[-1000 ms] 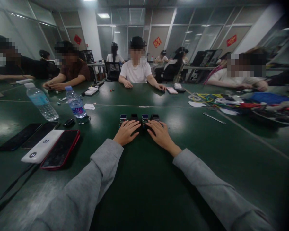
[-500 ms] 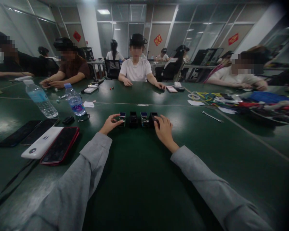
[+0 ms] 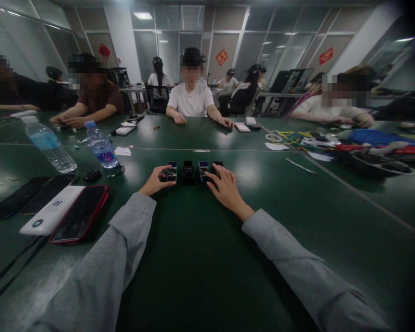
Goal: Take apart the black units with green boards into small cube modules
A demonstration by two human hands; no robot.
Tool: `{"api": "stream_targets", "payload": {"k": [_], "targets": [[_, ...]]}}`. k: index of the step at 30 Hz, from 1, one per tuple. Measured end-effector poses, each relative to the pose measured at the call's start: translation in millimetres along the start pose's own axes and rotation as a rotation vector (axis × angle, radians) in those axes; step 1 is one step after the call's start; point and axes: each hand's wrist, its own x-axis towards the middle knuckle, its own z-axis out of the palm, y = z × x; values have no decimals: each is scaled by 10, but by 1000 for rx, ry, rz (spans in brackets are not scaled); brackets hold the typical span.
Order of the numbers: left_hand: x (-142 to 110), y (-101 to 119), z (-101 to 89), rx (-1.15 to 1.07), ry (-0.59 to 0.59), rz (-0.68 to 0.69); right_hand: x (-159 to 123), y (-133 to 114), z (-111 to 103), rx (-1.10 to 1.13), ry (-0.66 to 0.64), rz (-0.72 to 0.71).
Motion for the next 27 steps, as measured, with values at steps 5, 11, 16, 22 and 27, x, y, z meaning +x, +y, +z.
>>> {"api": "stream_targets", "payload": {"k": [5, 11, 16, 22, 27], "targets": [[17, 5, 10, -45, 42, -44, -9, -5, 8, -14, -54, -11], [63, 9, -12, -279, 312, -109, -1, 81, 64, 87, 61, 148], [71, -90, -81, -112, 561, -84, -5, 296, 192, 249, 230, 380], [63, -203, 32, 544, 289, 44, -27, 330, 253, 329, 148, 387], [64, -238, 97, 697, 189, 10, -22, 306, 249, 319, 144, 317]]}}
